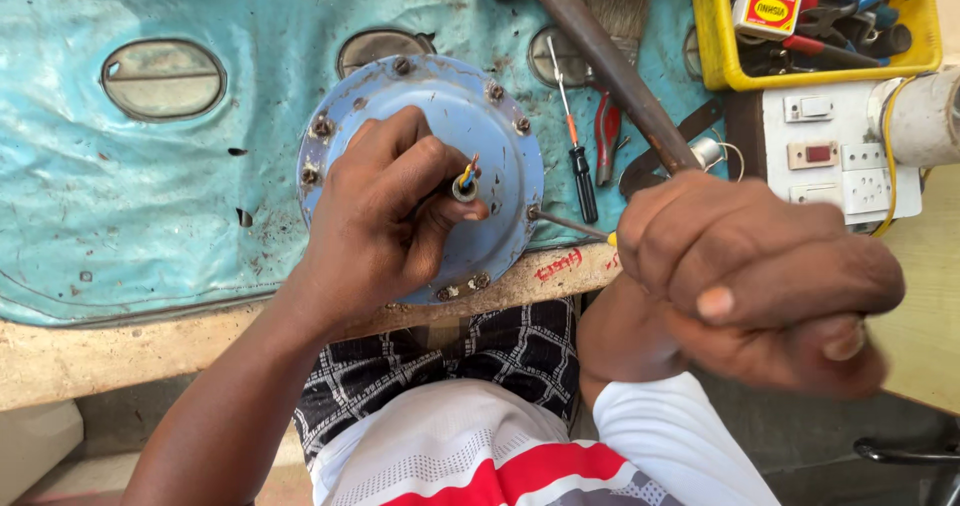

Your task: The person works on a blue pump end cover clamped on a workbench, threading wires through the central hub and tightening the cover's bolts by hand. They use a screwdriver to work on the fasteners and tap and hold a hammer while steadying the cover, repositioning the part as they work.

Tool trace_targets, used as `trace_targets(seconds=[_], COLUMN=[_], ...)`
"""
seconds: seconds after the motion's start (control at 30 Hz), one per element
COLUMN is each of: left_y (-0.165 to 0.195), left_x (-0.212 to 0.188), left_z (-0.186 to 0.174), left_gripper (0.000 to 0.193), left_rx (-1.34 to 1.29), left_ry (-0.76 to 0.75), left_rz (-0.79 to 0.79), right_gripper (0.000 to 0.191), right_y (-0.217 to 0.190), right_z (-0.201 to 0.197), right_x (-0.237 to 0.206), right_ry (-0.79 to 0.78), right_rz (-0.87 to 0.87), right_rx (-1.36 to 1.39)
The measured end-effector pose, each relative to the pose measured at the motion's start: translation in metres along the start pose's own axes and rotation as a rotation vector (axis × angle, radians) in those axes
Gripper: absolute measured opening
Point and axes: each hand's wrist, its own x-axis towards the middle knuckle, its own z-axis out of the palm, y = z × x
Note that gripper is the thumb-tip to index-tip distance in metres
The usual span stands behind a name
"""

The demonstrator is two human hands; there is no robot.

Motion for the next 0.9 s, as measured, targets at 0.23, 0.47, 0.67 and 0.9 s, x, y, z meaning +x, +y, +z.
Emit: trace_targets(seconds=[0.23,0.47,0.67,0.9], left_y=[-0.008,0.002,0.008,0.008], left_x=[0.012,0.011,0.011,0.011], left_z=[-0.006,-0.003,-0.004,-0.003], left_gripper=[0.027,0.023,0.025,0.026], left_rx=[-0.01,-0.004,0.0,-0.028], left_ry=[-0.064,-0.062,-0.098,-0.124], left_rz=[0.078,0.082,0.032,0.017], right_gripper=[0.051,0.043,0.038,0.066], right_y=[0.017,0.0,-0.007,-0.027], right_z=[-0.045,-0.026,-0.022,-0.003], right_x=[0.014,-0.012,-0.042,-0.076], right_ry=[-0.502,-0.266,-0.017,0.451], right_rz=[0.149,0.01,-0.056,0.002], right_rx=[0.551,0.273,0.112,-0.219])
